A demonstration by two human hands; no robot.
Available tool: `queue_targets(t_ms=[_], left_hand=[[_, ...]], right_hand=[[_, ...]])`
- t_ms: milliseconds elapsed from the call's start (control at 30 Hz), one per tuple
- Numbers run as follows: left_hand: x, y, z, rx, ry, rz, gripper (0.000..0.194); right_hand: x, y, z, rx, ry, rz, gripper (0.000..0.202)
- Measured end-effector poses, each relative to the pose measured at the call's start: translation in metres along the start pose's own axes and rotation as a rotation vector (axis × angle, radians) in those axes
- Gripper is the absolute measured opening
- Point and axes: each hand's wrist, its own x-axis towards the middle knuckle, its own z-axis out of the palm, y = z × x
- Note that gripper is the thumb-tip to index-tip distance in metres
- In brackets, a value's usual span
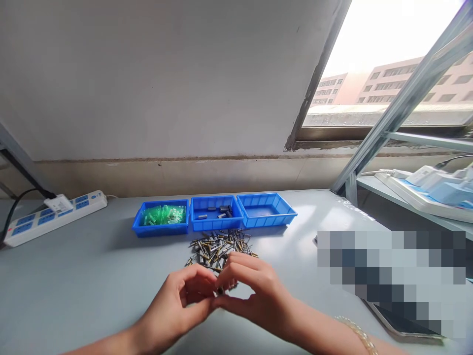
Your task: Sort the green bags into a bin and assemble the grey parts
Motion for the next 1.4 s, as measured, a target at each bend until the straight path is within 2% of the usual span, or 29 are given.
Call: queue_targets(t_ms=[133, 200, 300, 400, 467, 533, 600, 667, 800, 867, 933, 1033, 1100, 1200, 1300, 1400], left_hand=[[0.0, -0.003, -0.005, -0.027, 0.178, 0.097, 0.015], [-0.001, -0.004, -0.006, -0.034, 0.218, 0.166, 0.012], [-0.004, -0.004, -0.007, -0.032, 0.18, 0.22, 0.014], [-0.007, -0.004, -0.007, -0.017, 0.124, 0.241, 0.017], [-0.008, -0.006, -0.008, -0.009, 0.116, 0.265, 0.018], [-0.006, -0.007, -0.011, -0.006, 0.138, 0.292, 0.017], [-0.003, -0.008, -0.017, 0.02, 0.185, 0.312, 0.016], [0.002, -0.006, -0.023, 0.088, 0.254, 0.318, 0.014], [0.01, -0.002, -0.034, 0.435, 0.354, 0.359, 0.015], [0.014, -0.002, -0.037, 0.609, 0.355, 0.386, 0.017], [0.017, -0.003, -0.038, 0.695, 0.322, 0.412, 0.018], [0.019, -0.006, -0.039, 0.768, 0.24, 0.468, 0.018], [0.018, -0.007, -0.038, 0.807, 0.184, 0.505, 0.019], [0.014, -0.008, -0.032, 0.893, 0.035, 0.597, 0.024], [0.01, -0.011, -0.021, 1.098, -0.119, 0.749, 0.027], [0.009, -0.015, -0.014, 1.221, -0.125, 0.845, 0.026]], right_hand=[[0.002, 0.007, -0.008, 0.004, -0.005, 0.107, 0.01], [0.004, 0.009, -0.009, 0.04, -0.016, 0.197, 0.005], [0.004, 0.009, -0.004, 0.207, -0.061, 0.367, 0.007], [0.003, 0.01, 0.004, 0.496, -0.093, 0.56, 0.006], [0.002, 0.011, 0.008, 0.677, -0.105, 0.673, 0.013], [0.003, 0.013, 0.007, 0.745, -0.106, 0.72, 0.021], [0.008, 0.016, 0.0, 0.666, -0.099, 0.687, 0.021], [0.015, 0.02, -0.01, 0.475, -0.084, 0.6, 0.019], [0.036, 0.041, -0.03, 0.002, -0.017, 0.357, 0.023], [0.048, 0.055, -0.034, -0.203, 0.032, 0.263, 0.021], [0.059, 0.068, -0.035, -0.309, 0.077, 0.228, 0.017], [0.066, 0.079, -0.032, -0.359, 0.109, 0.209, 0.016], [0.064, 0.077, -0.03, -0.37, 0.106, 0.186, 0.016], [0.05, 0.063, -0.027, -0.361, 0.086, 0.154, 0.015], [0.032, 0.045, -0.026, -0.296, 0.064, 0.162, 0.014], [0.02, 0.032, -0.027, -0.171, 0.065, 0.221, 0.013]])
